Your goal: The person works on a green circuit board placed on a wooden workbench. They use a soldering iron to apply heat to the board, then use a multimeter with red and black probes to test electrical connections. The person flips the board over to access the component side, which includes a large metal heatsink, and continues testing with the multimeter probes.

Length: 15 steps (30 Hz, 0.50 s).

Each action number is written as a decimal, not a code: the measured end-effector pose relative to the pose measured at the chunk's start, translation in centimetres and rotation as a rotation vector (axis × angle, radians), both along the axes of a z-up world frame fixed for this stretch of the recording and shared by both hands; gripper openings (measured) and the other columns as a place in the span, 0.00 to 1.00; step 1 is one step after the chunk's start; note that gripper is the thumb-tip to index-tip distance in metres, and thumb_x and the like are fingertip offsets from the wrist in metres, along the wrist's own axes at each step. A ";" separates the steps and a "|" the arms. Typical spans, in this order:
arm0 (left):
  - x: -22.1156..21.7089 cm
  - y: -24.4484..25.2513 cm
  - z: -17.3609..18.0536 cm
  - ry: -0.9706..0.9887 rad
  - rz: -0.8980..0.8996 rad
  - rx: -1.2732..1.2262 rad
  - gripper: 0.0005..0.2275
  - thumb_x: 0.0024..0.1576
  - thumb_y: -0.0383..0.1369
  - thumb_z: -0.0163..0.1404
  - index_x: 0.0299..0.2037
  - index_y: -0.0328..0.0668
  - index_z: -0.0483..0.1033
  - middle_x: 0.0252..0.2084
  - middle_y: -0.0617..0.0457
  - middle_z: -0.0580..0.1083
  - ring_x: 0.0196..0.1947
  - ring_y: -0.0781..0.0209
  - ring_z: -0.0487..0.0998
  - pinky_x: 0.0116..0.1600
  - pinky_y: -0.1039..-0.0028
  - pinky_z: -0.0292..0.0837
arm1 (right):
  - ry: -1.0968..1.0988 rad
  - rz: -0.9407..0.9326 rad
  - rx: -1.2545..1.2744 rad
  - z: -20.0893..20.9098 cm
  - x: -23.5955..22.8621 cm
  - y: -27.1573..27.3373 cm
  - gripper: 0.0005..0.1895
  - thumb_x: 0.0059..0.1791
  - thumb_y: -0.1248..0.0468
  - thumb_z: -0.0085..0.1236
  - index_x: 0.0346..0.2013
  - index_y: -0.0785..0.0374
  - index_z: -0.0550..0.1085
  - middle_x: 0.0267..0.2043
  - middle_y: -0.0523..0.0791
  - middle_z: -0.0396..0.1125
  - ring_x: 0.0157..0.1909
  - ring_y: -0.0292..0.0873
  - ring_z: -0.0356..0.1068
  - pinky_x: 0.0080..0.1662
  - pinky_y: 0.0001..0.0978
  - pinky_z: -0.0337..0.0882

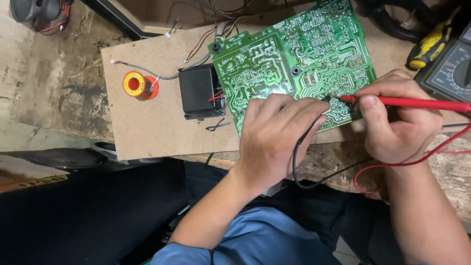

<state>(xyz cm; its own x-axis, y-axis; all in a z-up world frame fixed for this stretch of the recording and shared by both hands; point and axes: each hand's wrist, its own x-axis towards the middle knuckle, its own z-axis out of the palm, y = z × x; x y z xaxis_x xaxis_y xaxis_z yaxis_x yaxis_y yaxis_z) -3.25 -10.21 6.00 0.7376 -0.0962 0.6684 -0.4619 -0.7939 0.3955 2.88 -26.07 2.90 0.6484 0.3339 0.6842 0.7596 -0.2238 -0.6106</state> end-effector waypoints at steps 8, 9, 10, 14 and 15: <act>0.0 0.0 0.1 -0.023 0.001 0.011 0.04 0.53 0.29 0.46 0.35 0.41 0.69 0.34 0.57 0.73 0.31 0.61 0.68 0.36 0.75 0.52 | -0.004 0.013 0.028 -0.2 0.1 0.0 0.06 0.47 0.76 0.41 0.28 0.82 0.64 0.20 0.54 0.58 0.26 0.50 0.58 0.35 0.37 0.58; 0.0 0.0 0.1 -0.027 0.003 0.016 0.04 0.53 0.29 0.45 0.35 0.41 0.69 0.34 0.57 0.73 0.32 0.61 0.68 0.36 0.75 0.51 | 0.009 0.011 0.024 -0.2 0.1 0.0 0.07 0.47 0.76 0.42 0.28 0.82 0.64 0.23 0.57 0.58 0.27 0.51 0.58 0.35 0.37 0.58; 0.0 0.0 0.2 -0.028 0.001 0.017 0.04 0.53 0.29 0.45 0.35 0.41 0.69 0.34 0.57 0.73 0.32 0.61 0.68 0.36 0.75 0.51 | 0.008 0.010 0.026 -0.2 0.0 0.0 0.07 0.47 0.76 0.42 0.28 0.82 0.64 0.23 0.57 0.58 0.27 0.51 0.58 0.35 0.37 0.58; 0.0 -0.1 0.2 -0.040 -0.004 0.015 0.04 0.53 0.30 0.45 0.35 0.40 0.69 0.34 0.57 0.73 0.31 0.61 0.68 0.36 0.75 0.51 | 0.040 -0.011 0.026 -0.2 -0.1 0.1 0.06 0.47 0.75 0.41 0.29 0.81 0.64 0.21 0.54 0.58 0.27 0.49 0.57 0.37 0.37 0.58; 0.0 -0.1 0.2 -0.043 -0.002 0.017 0.04 0.53 0.30 0.44 0.35 0.40 0.69 0.33 0.56 0.73 0.31 0.61 0.68 0.35 0.75 0.51 | 0.026 -0.008 0.029 -0.1 -0.1 0.1 0.07 0.47 0.75 0.41 0.29 0.81 0.64 0.19 0.52 0.58 0.26 0.49 0.57 0.37 0.37 0.58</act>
